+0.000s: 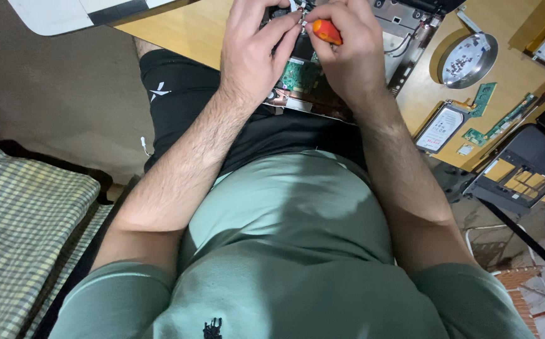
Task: The person uses a screwdriver to remove screws from the internal components of a disassembled laptop. They work on the motherboard area, unscrewing fasteners and placing them into a small metal dish on the table.
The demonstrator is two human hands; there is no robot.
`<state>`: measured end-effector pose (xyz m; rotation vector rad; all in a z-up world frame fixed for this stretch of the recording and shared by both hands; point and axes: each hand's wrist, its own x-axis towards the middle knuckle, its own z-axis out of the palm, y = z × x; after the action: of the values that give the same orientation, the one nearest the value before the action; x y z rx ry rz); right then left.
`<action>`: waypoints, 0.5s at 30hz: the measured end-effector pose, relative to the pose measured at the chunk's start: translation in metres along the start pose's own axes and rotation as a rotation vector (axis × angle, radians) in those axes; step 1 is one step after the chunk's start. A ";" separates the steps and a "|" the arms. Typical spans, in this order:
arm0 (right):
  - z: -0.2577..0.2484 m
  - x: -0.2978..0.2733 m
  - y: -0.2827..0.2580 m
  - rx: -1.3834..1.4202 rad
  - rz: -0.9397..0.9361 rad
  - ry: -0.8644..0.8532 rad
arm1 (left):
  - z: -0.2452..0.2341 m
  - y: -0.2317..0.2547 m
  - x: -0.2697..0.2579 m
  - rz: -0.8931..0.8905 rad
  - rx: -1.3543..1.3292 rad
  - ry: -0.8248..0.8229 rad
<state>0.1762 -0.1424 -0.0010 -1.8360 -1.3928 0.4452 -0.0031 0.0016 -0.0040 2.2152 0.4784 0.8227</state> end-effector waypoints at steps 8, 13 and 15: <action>-0.001 0.002 0.000 0.032 0.044 -0.027 | 0.007 -0.004 -0.008 -0.027 0.025 0.062; 0.004 -0.002 0.010 -0.013 0.030 -0.029 | 0.005 -0.002 -0.005 -0.025 0.024 0.027; 0.003 -0.002 0.007 0.000 0.030 -0.025 | 0.005 -0.001 -0.004 -0.027 0.029 0.026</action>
<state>0.1781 -0.1435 -0.0079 -1.8588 -1.3831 0.4849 -0.0025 -0.0023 -0.0093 2.2222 0.5345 0.8362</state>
